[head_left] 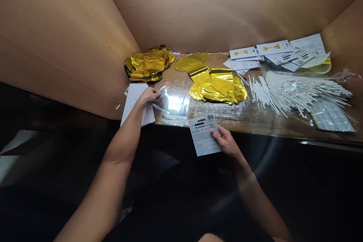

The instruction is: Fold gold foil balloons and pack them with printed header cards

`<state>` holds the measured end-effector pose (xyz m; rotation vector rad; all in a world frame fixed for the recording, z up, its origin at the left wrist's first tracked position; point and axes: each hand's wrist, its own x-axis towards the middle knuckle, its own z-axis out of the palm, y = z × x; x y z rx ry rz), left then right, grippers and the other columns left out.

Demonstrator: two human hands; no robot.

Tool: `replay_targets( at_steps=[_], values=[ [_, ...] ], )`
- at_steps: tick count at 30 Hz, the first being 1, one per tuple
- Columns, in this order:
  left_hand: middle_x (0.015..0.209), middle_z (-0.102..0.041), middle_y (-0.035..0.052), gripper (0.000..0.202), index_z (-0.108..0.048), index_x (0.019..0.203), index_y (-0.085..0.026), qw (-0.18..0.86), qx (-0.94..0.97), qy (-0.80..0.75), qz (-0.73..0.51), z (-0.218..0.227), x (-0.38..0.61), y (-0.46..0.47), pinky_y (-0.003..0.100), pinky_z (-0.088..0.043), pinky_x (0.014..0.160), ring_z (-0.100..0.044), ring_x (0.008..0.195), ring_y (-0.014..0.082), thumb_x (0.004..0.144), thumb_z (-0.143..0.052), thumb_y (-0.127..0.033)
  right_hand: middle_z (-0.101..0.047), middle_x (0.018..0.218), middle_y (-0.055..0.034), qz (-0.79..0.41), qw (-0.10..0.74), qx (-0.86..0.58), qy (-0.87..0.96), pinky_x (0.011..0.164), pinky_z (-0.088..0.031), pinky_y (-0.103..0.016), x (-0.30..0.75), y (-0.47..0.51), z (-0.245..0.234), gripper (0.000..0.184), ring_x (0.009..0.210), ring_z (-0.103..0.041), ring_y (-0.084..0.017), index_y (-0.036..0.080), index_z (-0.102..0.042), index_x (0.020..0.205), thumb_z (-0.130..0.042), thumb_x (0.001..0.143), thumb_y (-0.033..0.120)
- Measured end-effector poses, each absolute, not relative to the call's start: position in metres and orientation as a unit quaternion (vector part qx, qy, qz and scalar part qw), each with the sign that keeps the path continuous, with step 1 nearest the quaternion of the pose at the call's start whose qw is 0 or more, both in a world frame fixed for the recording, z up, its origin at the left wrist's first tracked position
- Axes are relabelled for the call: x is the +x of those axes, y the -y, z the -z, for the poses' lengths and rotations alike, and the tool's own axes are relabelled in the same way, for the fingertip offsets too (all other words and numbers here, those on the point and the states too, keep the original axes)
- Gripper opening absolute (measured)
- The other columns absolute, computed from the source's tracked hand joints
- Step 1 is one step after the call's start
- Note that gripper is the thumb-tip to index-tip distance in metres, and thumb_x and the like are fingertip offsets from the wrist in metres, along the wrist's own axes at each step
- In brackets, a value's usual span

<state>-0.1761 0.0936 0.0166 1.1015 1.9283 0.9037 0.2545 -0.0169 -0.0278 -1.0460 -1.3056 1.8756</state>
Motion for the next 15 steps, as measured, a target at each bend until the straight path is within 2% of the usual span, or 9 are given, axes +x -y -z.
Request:
replay_targets(
  at_steps=[3,6,10,15],
  values=[
    [0.071,-0.070,0.0063,0.027,-0.058,0.081,-0.020,0.352,0.400,-0.749,-0.394,-0.023,-0.181,-0.083,0.028,-0.054,0.057,-0.068,0.058,0.0179,0.092,-0.072,-0.040,-0.081,0.116,-0.0119,-0.718,0.308,-0.375,0.499,0.092,-0.063,-0.046,0.252,0.014,0.024,0.050,0.102,-0.078,-0.032,0.021,-0.076,0.129,-0.074,0.095,0.058],
    [0.080,-0.073,0.0050,0.025,-0.052,0.097,-0.022,0.320,0.370,-0.721,-0.490,-0.029,-0.174,-0.064,0.029,-0.058,0.057,-0.071,0.060,0.0180,0.101,-0.059,-0.046,-0.082,0.112,-0.0124,-0.755,0.292,-0.338,0.479,0.092,-0.063,-0.045,0.241,0.012,0.014,0.051,0.101,-0.079,-0.032,0.019,-0.077,0.125,-0.077,0.093,0.058],
    [0.088,-0.077,0.0045,0.035,-0.045,0.104,-0.025,0.347,0.357,-0.644,-0.581,-0.024,-0.128,-0.022,0.029,-0.060,0.054,-0.077,0.063,0.0208,0.102,-0.055,-0.058,-0.083,0.107,-0.0125,-0.834,0.219,-0.247,0.443,0.089,-0.063,-0.041,0.203,0.012,0.003,0.054,0.096,-0.080,-0.029,0.015,-0.079,0.121,-0.085,0.087,0.056],
    [0.098,-0.082,0.0086,0.048,-0.043,0.104,-0.026,0.489,0.296,-0.577,-0.583,-0.011,-0.065,0.038,0.035,-0.065,0.062,-0.082,0.079,0.0261,0.096,-0.063,-0.068,-0.083,0.096,-0.0104,-0.874,0.143,-0.216,0.410,0.086,-0.062,-0.036,0.162,0.011,0.016,0.053,0.085,-0.079,-0.024,0.011,-0.081,0.105,-0.093,0.076,0.055]
  ],
)
